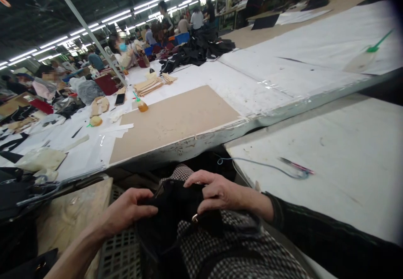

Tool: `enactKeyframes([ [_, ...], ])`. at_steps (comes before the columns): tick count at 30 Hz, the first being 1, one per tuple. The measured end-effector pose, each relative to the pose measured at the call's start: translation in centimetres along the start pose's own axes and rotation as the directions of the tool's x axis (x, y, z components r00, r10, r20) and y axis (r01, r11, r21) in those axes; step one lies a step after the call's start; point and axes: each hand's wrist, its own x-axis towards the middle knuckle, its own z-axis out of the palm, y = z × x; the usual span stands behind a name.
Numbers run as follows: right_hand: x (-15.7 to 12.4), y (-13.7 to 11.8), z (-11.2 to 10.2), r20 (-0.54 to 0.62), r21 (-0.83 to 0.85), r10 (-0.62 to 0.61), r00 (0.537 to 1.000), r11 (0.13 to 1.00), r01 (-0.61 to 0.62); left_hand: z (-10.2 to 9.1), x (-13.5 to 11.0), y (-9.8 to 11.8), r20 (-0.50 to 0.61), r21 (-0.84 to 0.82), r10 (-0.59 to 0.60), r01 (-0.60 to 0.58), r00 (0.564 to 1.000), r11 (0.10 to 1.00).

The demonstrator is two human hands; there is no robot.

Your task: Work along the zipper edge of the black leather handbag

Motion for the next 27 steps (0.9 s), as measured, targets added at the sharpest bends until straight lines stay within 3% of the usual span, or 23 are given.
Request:
enactKeyframes([
  [2, -1.6, 0.7, -0.9, 0.132, 0.158, 0.117, 0.984, 0.978, -0.137, 1.1, 1.1, -2.1, 0.095, -0.123, -0.044, 0.055, 0.995, 0.991],
  [5, -3.3, 0.5, -0.9, 0.170, 0.276, 0.298, 0.939, 0.901, -0.336, 1.8, 2.8, -4.7, 0.102, -0.160, -0.025, 0.041, 0.994, 0.986],
  [8, -3.2, -0.8, -0.9, 0.157, 0.320, 0.541, 0.826, 0.764, -0.561, 0.4, 3.4, -5.2, 0.103, -0.059, -0.010, 0.016, 0.995, 0.998],
  [10, -2.5, -1.4, -1.2, 0.229, 0.293, 0.635, 0.737, 0.678, -0.675, -1.2, 3.3, -4.8, 0.131, 0.055, -0.002, -0.005, 0.991, 0.998],
  [12, -1.9, -1.4, -1.6, 0.313, 0.245, 0.645, 0.697, 0.654, -0.715, -2.7, 3.3, -4.6, 0.171, 0.175, 0.020, -0.051, 0.985, 0.983],
  [15, -1.5, -0.3, -1.7, 0.369, 0.244, 0.618, 0.694, 0.656, -0.714, -3.7, 3.7, -5.0, 0.215, 0.257, 0.020, -0.076, 0.976, 0.963],
  [17, -1.7, 0.5, -1.3, 0.362, 0.256, 0.626, 0.690, 0.646, -0.720, -3.4, 4.2, -5.6, 0.206, 0.294, 0.055, -0.115, 0.977, 0.949],
  [20, -1.9, 1.3, -0.9, 0.313, 0.266, 0.651, 0.692, 0.639, -0.722, -2.1, 4.7, -5.9, 0.120, 0.390, 0.203, -0.235, 0.972, 0.890],
  [22, -1.9, 1.5, -0.8, 0.299, 0.284, 0.678, 0.671, 0.608, -0.741, -1.4, 4.8, -5.6, 0.066, 0.366, 0.263, -0.269, 0.962, 0.891],
  [25, -1.8, 1.5, -1.1, 0.311, 0.310, 0.721, 0.620, 0.540, -0.783, -0.6, 5.2, -4.9, 0.058, 0.269, 0.235, -0.241, 0.970, 0.932],
  [27, -1.8, 1.7, -1.3, 0.323, 0.331, 0.727, 0.606, 0.513, -0.792, -0.3, 5.6, -4.6, 0.047, 0.310, 0.192, -0.197, 0.980, 0.930],
])
